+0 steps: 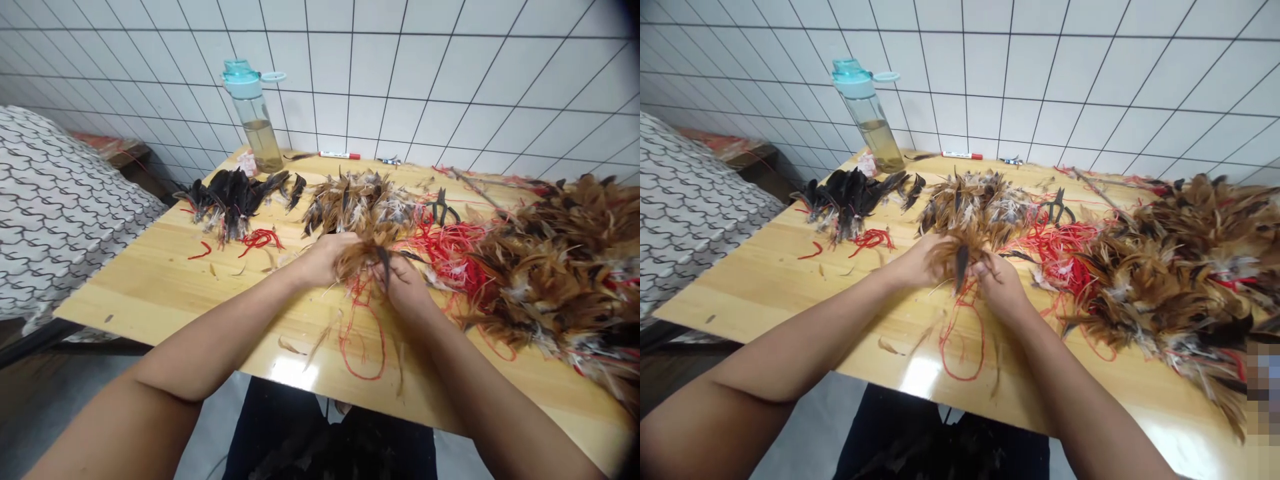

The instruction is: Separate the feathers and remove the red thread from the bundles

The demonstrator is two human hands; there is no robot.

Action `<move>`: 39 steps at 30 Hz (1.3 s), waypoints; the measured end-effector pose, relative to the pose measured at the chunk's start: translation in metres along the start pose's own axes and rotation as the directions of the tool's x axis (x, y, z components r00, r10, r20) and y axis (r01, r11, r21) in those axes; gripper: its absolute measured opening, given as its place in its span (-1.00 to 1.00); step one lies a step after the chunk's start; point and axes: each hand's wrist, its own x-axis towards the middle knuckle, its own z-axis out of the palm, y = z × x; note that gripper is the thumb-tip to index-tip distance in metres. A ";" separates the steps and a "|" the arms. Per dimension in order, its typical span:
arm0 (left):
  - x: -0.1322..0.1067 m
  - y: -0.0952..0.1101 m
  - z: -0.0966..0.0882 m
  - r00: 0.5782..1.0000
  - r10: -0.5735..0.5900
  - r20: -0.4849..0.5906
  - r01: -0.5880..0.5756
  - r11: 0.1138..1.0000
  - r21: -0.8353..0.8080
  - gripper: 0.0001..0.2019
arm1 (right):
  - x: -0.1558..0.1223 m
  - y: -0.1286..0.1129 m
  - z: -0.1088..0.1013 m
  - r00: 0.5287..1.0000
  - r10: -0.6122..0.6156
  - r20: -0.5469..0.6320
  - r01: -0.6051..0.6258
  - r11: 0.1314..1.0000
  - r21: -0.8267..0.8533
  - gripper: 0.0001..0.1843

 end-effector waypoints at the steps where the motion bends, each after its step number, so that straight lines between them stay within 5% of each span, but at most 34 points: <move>1: 0.000 0.002 0.002 0.999 -0.028 -0.021 0.028 1.000 0.014 -0.80 | 0.000 0.001 0.001 0.997 0.070 -0.023 -0.067 0.993 0.101 -0.64; 6: 0.000 0.015 0.013 0.999 -0.041 -0.027 0.046 0.982 0.182 -0.78 | 0.002 0.001 0.005 0.944 0.317 -0.096 -0.239 0.853 0.464 -0.52; 11: 0.000 0.022 0.022 0.996 0.065 -0.065 -0.043 0.955 0.295 -0.79 | 0.004 0.003 0.007 0.925 0.370 -0.080 -0.287 0.823 0.490 -0.55; 13: 0.000 0.024 0.022 0.990 0.127 -0.062 -0.095 0.923 0.373 -0.78 | 0.004 0.005 0.007 0.938 0.329 -0.110 -0.270 0.891 0.365 -0.59; 16: 0.000 0.027 0.019 0.972 0.232 -0.041 -0.178 0.836 0.519 -0.76 | 0.003 0.003 0.006 0.975 0.145 -0.168 -0.169 0.976 -0.139 -0.74; 20: -0.001 0.029 0.012 0.946 0.324 -0.021 -0.223 0.695 0.684 -0.76 | 0.002 -0.009 0.003 0.996 0.074 -0.056 -0.089 0.607 -0.790 -0.75; 23: 0.000 0.030 0.009 0.944 0.327 0.039 -0.258 0.658 0.707 -0.74 | 0.002 -0.015 0.003 0.995 0.083 0.050 0.014 0.385 -0.923 -0.72; 26: 0.001 0.029 0.009 0.948 0.295 0.117 -0.295 0.683 0.668 -0.70 | 0.001 -0.016 0.006 0.991 0.090 0.100 0.064 0.334 -0.940 -0.73; 30: 0.002 0.022 0.005 0.965 0.224 0.132 -0.257 0.744 0.617 -0.68 | -0.002 -0.014 0.007 0.979 0.079 0.190 0.142 0.409 -0.901 -0.75; 33: 0.003 0.010 -0.006 0.987 0.081 0.138 -0.128 0.919 0.373 -0.71 | -0.004 -0.009 0.006 0.954 0.027 0.299 0.206 0.663 -0.719 -0.78; 36: 0.002 -0.001 -0.016 0.984 -0.006 0.179 0.003 1.000 0.015 -0.75 | -0.005 -0.005 0.006 0.953 -0.045 0.300 0.137 0.946 -0.295 -0.68; 39: 0.002 -0.006 -0.017 0.992 0.007 0.124 0.014 0.986 -0.164 -0.77 | -0.007 -0.006 0.007 0.970 0.087 0.226 -0.133 0.971 0.199 -0.55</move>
